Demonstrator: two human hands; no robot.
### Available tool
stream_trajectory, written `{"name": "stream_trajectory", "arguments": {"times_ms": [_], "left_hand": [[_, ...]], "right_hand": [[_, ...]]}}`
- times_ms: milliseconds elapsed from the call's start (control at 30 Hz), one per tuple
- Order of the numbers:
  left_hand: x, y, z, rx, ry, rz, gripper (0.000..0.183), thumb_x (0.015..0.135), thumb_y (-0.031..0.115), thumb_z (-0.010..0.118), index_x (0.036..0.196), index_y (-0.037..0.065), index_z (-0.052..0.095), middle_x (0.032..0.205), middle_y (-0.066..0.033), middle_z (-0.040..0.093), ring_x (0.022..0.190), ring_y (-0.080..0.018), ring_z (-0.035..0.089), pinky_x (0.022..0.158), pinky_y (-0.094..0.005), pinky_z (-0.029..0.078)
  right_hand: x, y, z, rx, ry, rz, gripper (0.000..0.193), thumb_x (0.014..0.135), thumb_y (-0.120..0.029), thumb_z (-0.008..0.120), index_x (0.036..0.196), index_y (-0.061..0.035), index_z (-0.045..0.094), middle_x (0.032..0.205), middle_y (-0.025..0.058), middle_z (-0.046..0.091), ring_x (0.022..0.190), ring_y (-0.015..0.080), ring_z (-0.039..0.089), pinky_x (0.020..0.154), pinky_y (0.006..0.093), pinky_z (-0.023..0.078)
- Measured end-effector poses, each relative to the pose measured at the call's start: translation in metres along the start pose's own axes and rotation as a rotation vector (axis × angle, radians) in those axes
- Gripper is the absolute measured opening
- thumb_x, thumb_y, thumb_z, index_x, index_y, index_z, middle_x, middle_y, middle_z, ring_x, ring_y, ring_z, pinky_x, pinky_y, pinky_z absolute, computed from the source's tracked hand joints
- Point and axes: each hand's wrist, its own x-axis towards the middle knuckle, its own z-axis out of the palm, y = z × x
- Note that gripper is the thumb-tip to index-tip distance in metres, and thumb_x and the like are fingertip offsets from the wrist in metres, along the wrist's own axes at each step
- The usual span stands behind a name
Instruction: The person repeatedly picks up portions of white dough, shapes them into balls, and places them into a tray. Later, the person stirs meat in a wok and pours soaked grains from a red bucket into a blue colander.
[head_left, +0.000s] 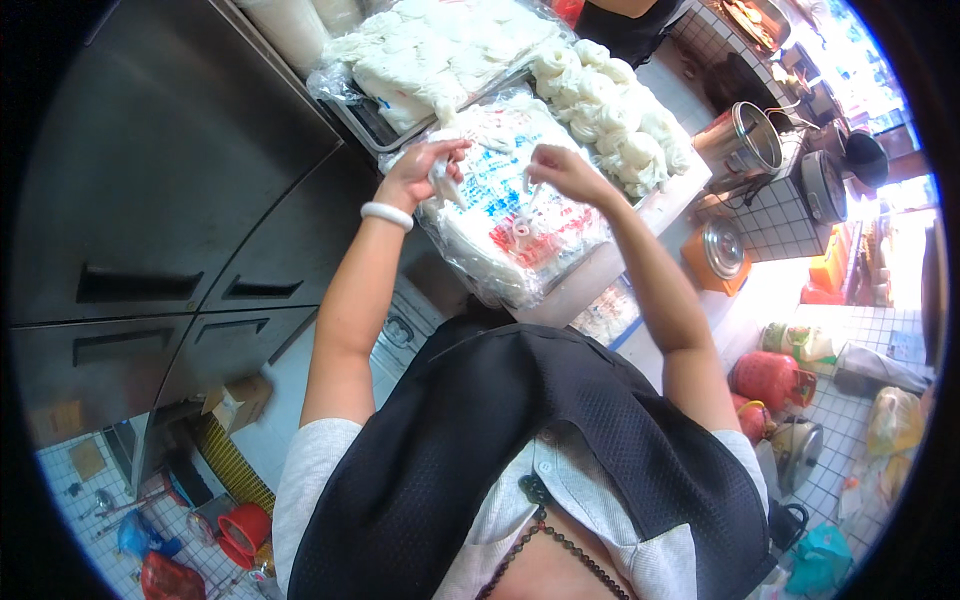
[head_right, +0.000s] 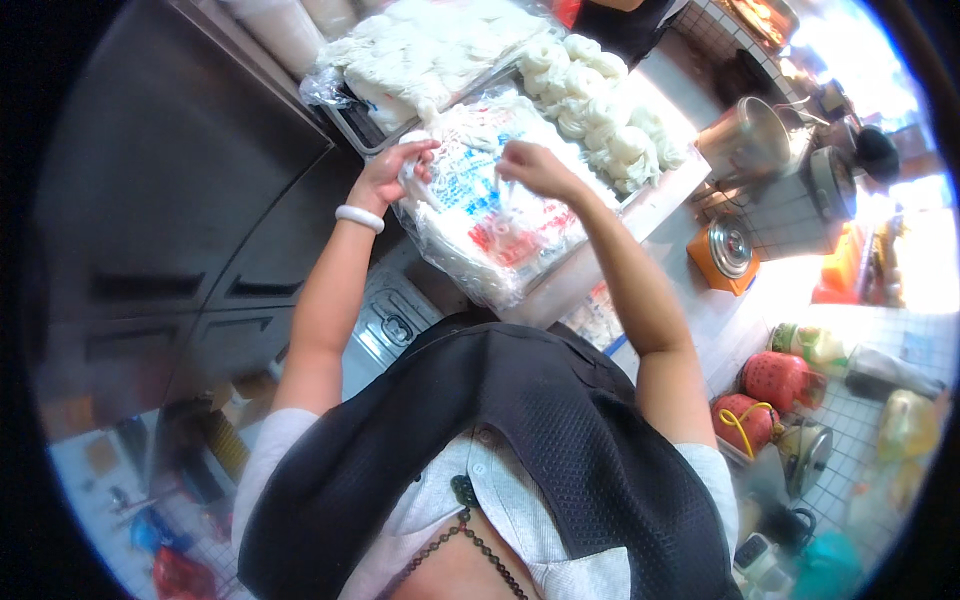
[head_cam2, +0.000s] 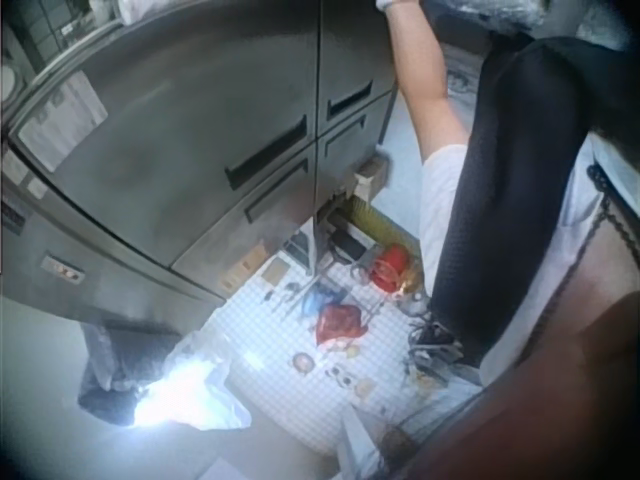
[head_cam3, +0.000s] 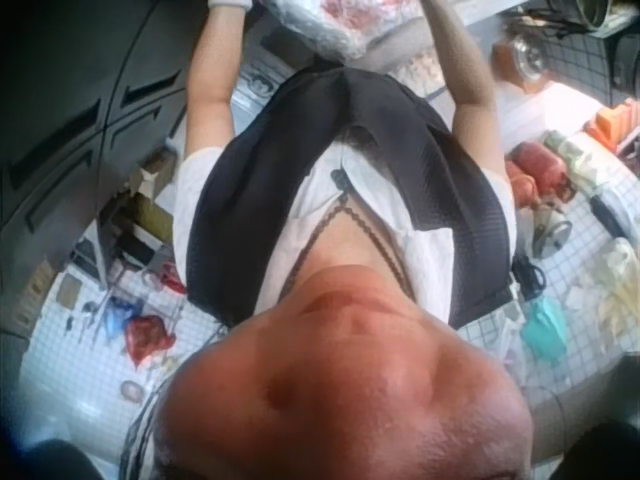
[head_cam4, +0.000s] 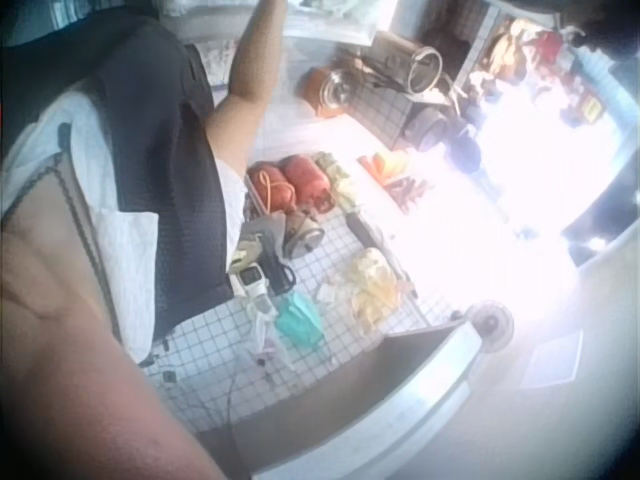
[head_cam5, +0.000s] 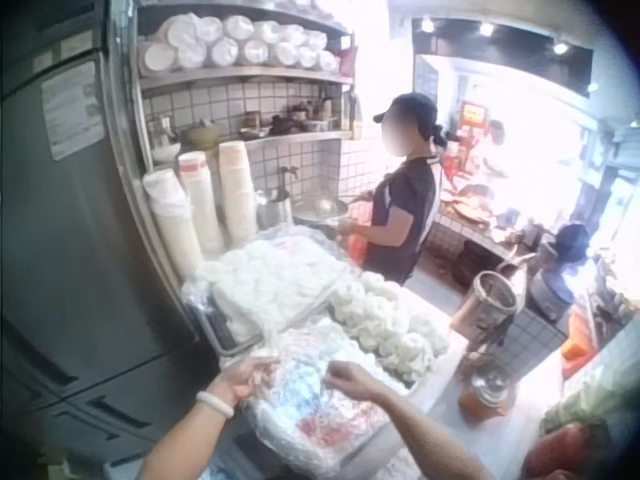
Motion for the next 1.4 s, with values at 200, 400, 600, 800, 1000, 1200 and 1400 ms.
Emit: {"name": "stream_trajectory", "arguments": {"times_ms": [200, 400, 600, 800, 1000, 1200, 1400], "left_hand": [[-0.003, -0.012, 0.006, 0.151, -0.046, 0.138, 0.03, 0.081, 0.025, 0.059, 0.103, 0.005, 0.054, 0.087, -0.0054, 0.06, 0.081, -0.0138, 0.057, 0.069, -0.0301, 0.047], [0.013, -0.024, 0.026, -0.016, -0.213, -0.058, 0.069, 0.078, 0.065, 0.034, 0.109, 0.005, 0.048, 0.085, -0.0094, 0.06, 0.072, -0.0238, 0.061, 0.063, -0.0364, 0.051], [0.006, -0.036, 0.031, -0.178, -0.16, -0.075, 0.075, 0.075, 0.069, 0.032, 0.113, 0.005, 0.046, 0.089, -0.0139, 0.06, 0.074, -0.0281, 0.062, 0.069, -0.0409, 0.051], [0.03, -0.032, 0.028, -0.426, -0.041, -0.061, 0.041, 0.084, 0.035, 0.051, 0.105, 0.0, 0.05, 0.093, -0.0116, 0.059, 0.087, -0.0219, 0.058, 0.079, -0.0338, 0.047], [0.026, 0.041, 0.021, -0.39, -0.137, 0.079, 0.018, 0.082, 0.01, 0.053, 0.096, -0.001, 0.052, 0.053, 0.0055, 0.042, 0.048, -0.0035, 0.041, 0.058, -0.0242, 0.041], [0.012, 0.16, 0.062, -0.08, -0.308, 0.198, 0.026, 0.086, 0.015, 0.049, 0.105, -0.003, 0.048, 0.05, 0.0083, 0.033, 0.043, -0.0023, 0.032, 0.057, -0.0185, 0.035], [-0.001, 0.174, 0.077, -0.051, -0.432, 0.267, 0.029, 0.087, 0.017, 0.048, 0.107, -0.003, 0.046, 0.05, 0.0076, 0.033, 0.044, -0.0025, 0.033, 0.059, -0.0212, 0.038]], "right_hand": [[0.008, -0.104, -0.041, -0.184, -0.408, -0.241, 0.017, 0.083, -0.018, 0.055, 0.083, -0.0011, 0.056, 0.062, 0.004, 0.054, 0.061, 0.009, 0.051, 0.055, 0.0253, 0.041], [0.035, -0.122, -0.013, -0.587, -0.495, -0.365, 0.013, 0.065, -0.001, 0.054, 0.075, -0.0024, 0.063, 0.076, 0.0119, 0.059, 0.077, 0.0263, 0.056, 0.069, 0.0341, 0.044], [0.038, -0.097, 0.001, -0.51, -0.28, -0.636, 0.012, 0.063, -0.002, 0.059, 0.074, -0.0045, 0.064, 0.088, 0.0106, 0.054, 0.087, 0.0246, 0.05, 0.075, 0.0333, 0.042], [0.018, -0.076, 0.015, -0.278, -0.141, -0.519, 0.021, 0.066, 0.005, 0.056, 0.083, -0.0045, 0.063, 0.083, 0.0104, 0.057, 0.083, 0.0254, 0.055, 0.073, 0.0347, 0.044], [-0.002, -0.039, 0.023, -0.364, 0.069, -0.756, 0.045, 0.063, 0.01, 0.043, 0.098, -0.011, 0.063, 0.082, 0.0107, 0.062, 0.078, 0.0228, 0.056, 0.069, 0.034, 0.047], [0.082, 0.057, 0.029, -0.514, 0.253, 0.072, 0.026, 0.073, -0.014, 0.055, 0.096, -0.0048, 0.062, 0.084, 0.0159, 0.061, 0.081, 0.0305, 0.059, 0.072, 0.0383, 0.046], [0.124, 0.083, 0.068, -0.397, 0.362, 0.174, 0.03, 0.074, -0.025, 0.06, 0.092, -0.001, 0.06, 0.084, 0.0183, 0.06, 0.08, 0.0291, 0.057, 0.073, 0.0365, 0.044]]}}
